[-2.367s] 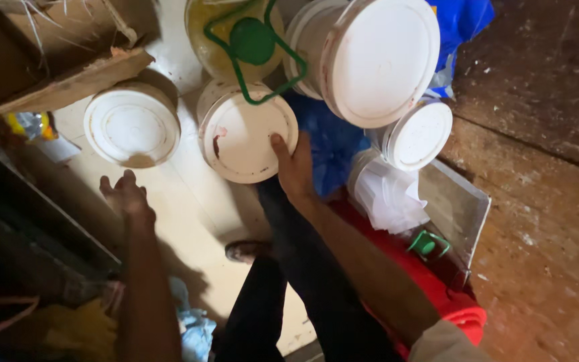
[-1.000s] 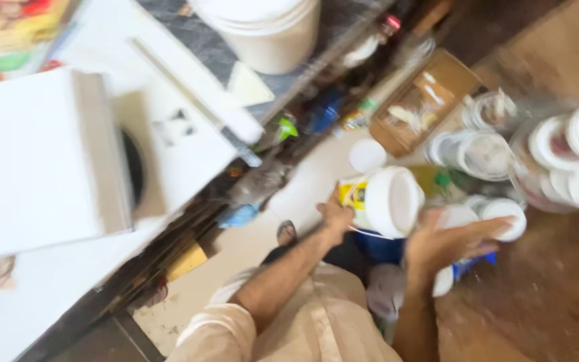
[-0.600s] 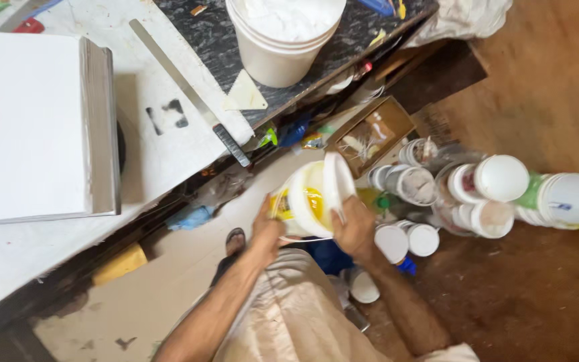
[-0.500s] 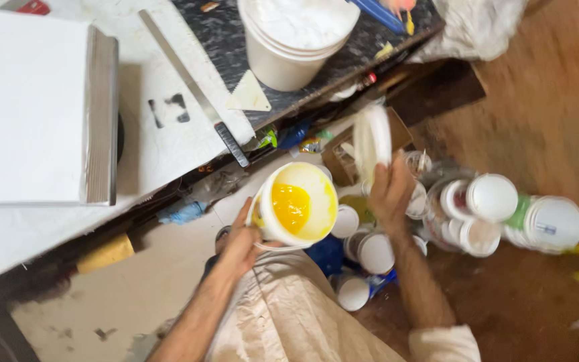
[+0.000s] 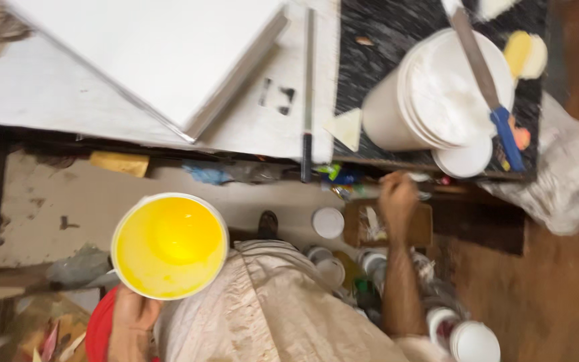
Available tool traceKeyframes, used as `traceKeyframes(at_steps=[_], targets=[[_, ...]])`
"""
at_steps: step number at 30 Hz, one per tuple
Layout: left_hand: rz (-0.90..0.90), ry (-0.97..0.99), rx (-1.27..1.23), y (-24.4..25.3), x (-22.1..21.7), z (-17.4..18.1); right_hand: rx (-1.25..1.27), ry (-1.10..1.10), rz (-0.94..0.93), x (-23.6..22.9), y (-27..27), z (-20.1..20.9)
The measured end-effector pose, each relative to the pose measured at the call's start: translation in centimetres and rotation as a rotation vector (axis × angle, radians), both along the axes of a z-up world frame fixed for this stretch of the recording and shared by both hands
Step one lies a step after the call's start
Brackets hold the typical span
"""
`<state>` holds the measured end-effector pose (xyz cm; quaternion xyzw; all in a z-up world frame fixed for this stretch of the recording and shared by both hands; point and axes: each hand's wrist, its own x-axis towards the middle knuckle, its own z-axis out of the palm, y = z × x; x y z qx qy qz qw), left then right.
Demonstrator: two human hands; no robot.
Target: The person picks up a bucket of yellow paint and pours it onto a white rectangular board. They then use a metal spatula to spread the paint evenly across the surface of the board, covering it completely.
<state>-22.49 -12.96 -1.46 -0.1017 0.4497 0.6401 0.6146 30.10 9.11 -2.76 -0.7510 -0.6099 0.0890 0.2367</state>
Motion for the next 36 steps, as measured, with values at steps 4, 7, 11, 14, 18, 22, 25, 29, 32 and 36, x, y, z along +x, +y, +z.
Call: traceKeyframes(at_steps=[4, 7, 11, 14, 18, 22, 25, 29, 32, 36], targets=[[0.093, 0.109, 0.078, 0.7, -7.0, 1.0, -0.073, 0.166, 0.303, -11.9, 0.5, -1.4], [0.203, 0.096, 0.176, 4.3, -13.8, 0.5, -0.079, -0.231, 0.343, -19.3, 5.3, 0.0], [0.156, 0.031, 0.271, 11.7, -22.4, -0.1, -0.401, 0.179, 0.131, -21.1, 8.1, 5.6], [0.216, -0.076, 0.326, 18.0, -27.9, -0.4, -0.358, 0.771, -0.279, -20.2, 3.7, 9.0], [0.313, 0.173, 0.204, 22.5, -29.9, 1.1, 0.000, 0.955, -0.131, -18.7, -4.5, 11.9], [0.294, 0.355, -0.053, 23.4, -27.4, 2.8, -0.476, 1.446, 0.748, -18.7, -5.0, 16.1], [0.294, 0.289, 0.094, 25.0, -25.9, 3.1, -0.364, 1.085, 0.739, -23.2, -8.6, 18.5], [0.293, 0.417, 0.263, 23.7, -25.0, 1.9, -0.574, 0.779, 0.464, -33.0, -8.3, 18.0], [0.164, 0.622, 0.454, 18.7, -25.7, 1.5, -0.565, 0.329, 0.752, -41.0, -4.2, 18.2], [-0.027, 0.850, 0.524, 13.6, -25.3, 2.0, -0.364, -0.305, 0.911, -50.3, 0.5, 17.8]])
